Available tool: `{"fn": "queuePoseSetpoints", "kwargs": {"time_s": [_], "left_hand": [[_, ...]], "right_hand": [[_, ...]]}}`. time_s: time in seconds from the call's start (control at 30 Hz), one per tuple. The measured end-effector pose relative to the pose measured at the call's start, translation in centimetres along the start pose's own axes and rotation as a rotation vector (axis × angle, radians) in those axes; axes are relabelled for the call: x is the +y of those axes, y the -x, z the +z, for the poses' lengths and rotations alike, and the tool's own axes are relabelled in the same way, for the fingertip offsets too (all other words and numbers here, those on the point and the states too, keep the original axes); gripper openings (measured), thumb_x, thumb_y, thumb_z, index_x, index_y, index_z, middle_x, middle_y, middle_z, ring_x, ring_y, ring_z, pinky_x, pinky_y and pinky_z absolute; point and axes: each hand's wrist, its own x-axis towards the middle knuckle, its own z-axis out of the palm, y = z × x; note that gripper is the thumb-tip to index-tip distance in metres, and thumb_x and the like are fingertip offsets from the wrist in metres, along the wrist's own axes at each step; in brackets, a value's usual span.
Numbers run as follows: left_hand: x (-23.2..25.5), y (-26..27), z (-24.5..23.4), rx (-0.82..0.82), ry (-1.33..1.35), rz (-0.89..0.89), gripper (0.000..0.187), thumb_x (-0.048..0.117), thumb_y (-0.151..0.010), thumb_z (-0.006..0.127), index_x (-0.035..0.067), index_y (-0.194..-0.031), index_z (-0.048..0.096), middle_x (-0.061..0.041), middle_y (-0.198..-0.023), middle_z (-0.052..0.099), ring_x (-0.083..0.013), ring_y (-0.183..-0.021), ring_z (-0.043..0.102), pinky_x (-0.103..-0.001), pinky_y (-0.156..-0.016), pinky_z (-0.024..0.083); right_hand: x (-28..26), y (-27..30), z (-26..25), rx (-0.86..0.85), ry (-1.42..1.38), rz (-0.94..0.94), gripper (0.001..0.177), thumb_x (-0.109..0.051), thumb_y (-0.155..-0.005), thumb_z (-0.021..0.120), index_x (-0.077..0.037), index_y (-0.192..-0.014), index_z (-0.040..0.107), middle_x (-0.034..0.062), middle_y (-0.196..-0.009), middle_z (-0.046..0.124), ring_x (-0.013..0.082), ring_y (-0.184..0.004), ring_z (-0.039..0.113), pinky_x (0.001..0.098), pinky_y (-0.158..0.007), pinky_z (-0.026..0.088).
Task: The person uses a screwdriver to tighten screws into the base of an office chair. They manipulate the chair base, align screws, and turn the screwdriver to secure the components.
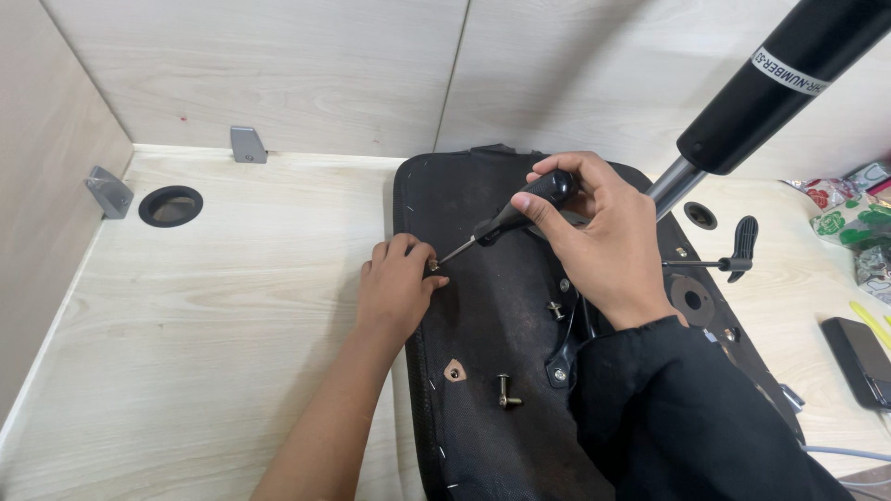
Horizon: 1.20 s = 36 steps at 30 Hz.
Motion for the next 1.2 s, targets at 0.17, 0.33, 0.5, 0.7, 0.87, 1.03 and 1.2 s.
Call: {"fn": "queuePoseSetpoints", "kwargs": {"time_s": [0.17,0.33,0.5,0.7,0.87,1.03,1.2], "left_hand": [[0.2,-0.7,0.2,-0.026,0.0,-0.045,0.033,0.037,-0.084,0.076,0.017,-0.11,0.068,0.001,-0.126,0.053,-0.0206,-0.123,0.049,-0.043,-0.103,0.042],[-0.2,-1.5,0.7,-0.024,0.005,-0.04,0.031,0.036,-0.084,0.078,0.015,-0.105,0.07,-0.004,-0.128,0.049,-0.0247,-0.125,0.045,-0.043,-0.102,0.042],[-0.7,-2.4,1.4,-0.032,0.079,-0.077,0.027,0.033,-0.081,0.081,0.012,-0.096,0.074,-0.006,-0.129,0.048,-0.0261,-0.125,0.045,-0.042,-0.103,0.043],[-1.0,-4.5,1.8,-0.136,0.085,-0.176,0.027,0.037,-0.078,0.086,0.015,-0.092,0.078,-0.006,-0.134,0.045,-0.0273,-0.128,0.041,-0.041,-0.106,0.044],[-1.9,-4.6,2.3,-0.11,0.216,-0.232,0.023,0.035,-0.077,0.087,0.016,-0.088,0.079,-0.004,-0.134,0.048,-0.0266,-0.129,0.042,-0.04,-0.106,0.046],[-2.2,-5.4,2.7,-0.117,0.212,-0.28,0.022,0.038,-0.077,0.087,0.019,-0.085,0.081,-0.006,-0.132,0.053,-0.0303,-0.128,0.044,-0.041,-0.105,0.048],[-2.7,-6.3,3.3,-0.125,0.217,-0.323,0.024,0.043,-0.078,0.086,0.02,-0.084,0.081,-0.007,-0.132,0.055,-0.0331,-0.126,0.047,-0.042,-0.105,0.049]], "right_hand": [[0.1,0.0,-0.1,0.003,0.016,-0.005,0.029,-0.021,-0.09,0.078,-0.005,-0.113,0.07,0.0063,-0.104,0.078,0.0146,-0.097,0.078,0.0307,-0.089,0.06],[0.2,0.0,-0.3,0.01,0.013,-0.013,0.03,-0.022,-0.091,0.078,-0.005,-0.114,0.069,0.0072,-0.105,0.077,0.0147,-0.097,0.078,0.031,-0.089,0.058],[0.2,0.2,-0.5,0.022,0.015,-0.019,0.03,-0.022,-0.09,0.078,-0.005,-0.113,0.069,0.0074,-0.105,0.077,0.0149,-0.096,0.078,0.0308,-0.089,0.058],[0.2,0.4,-0.6,0.02,0.027,0.015,0.028,-0.021,-0.09,0.079,-0.006,-0.111,0.07,0.0063,-0.103,0.077,0.0135,-0.095,0.078,0.0281,-0.087,0.064],[0.3,0.6,-0.6,0.021,0.002,0.008,0.027,-0.02,-0.09,0.079,-0.006,-0.111,0.071,0.0058,-0.102,0.077,0.0129,-0.093,0.078,0.0269,-0.084,0.063],[0.5,0.7,-0.7,0.03,0.016,0.001,0.028,-0.02,-0.089,0.08,-0.006,-0.111,0.071,0.0052,-0.101,0.077,0.0124,-0.093,0.077,0.0262,-0.083,0.063],[0.6,0.9,-0.7,0.034,0.007,0.01,0.028,-0.021,-0.089,0.08,-0.007,-0.112,0.071,0.0047,-0.101,0.077,0.0116,-0.092,0.077,0.0252,-0.081,0.063]]}}
